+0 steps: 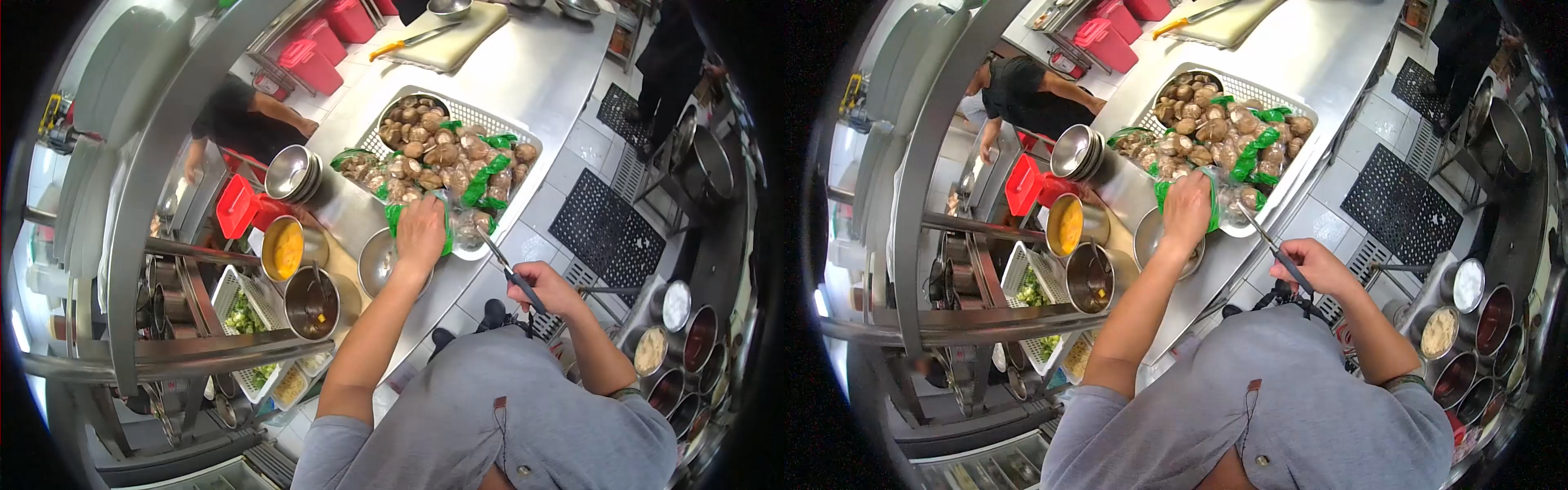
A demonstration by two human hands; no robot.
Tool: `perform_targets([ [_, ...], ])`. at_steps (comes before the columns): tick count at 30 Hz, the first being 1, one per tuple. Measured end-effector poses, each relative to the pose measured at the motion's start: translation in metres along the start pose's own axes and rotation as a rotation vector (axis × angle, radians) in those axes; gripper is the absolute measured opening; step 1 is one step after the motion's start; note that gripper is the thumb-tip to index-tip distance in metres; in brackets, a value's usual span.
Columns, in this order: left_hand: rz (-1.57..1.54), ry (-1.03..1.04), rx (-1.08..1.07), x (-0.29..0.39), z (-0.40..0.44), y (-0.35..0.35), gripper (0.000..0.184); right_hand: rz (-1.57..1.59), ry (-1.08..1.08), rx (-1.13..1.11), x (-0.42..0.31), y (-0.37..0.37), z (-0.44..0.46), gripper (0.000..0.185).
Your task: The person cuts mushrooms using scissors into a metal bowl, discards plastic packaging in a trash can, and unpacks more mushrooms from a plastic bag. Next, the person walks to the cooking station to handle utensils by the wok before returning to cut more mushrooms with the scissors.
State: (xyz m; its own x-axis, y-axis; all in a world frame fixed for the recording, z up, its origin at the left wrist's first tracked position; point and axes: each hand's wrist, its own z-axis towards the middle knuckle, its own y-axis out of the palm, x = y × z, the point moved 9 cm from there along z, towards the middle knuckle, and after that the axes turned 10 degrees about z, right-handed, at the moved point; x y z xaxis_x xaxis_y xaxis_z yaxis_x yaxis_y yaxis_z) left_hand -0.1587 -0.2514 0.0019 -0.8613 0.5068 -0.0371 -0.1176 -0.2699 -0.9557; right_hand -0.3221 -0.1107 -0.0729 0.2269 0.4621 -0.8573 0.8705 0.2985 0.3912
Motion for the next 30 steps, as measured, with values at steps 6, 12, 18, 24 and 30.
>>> perform_targets([
  [6,0.207,-0.075,-0.062,0.005,0.010,0.011,0.014,-0.127,0.033,-0.048,-0.005,0.015,0.009,0.027],
  [12,0.065,-0.054,-0.122,-0.001,0.015,-0.005,0.015,-0.164,-0.048,-0.011,-0.014,0.014,0.002,0.033],
  [18,-0.234,0.089,0.000,0.019,-0.012,-0.045,0.014,0.027,-0.035,0.130,0.000,-0.020,-0.003,0.024],
  [24,-0.570,-0.094,-0.248,0.015,-0.008,0.023,0.026,-0.121,-0.273,0.430,-0.028,-0.042,0.012,0.034],
  [30,-0.727,-0.082,-0.069,0.039,0.001,0.007,0.047,-0.323,-0.423,0.597,-0.077,-0.054,0.034,0.035],
])
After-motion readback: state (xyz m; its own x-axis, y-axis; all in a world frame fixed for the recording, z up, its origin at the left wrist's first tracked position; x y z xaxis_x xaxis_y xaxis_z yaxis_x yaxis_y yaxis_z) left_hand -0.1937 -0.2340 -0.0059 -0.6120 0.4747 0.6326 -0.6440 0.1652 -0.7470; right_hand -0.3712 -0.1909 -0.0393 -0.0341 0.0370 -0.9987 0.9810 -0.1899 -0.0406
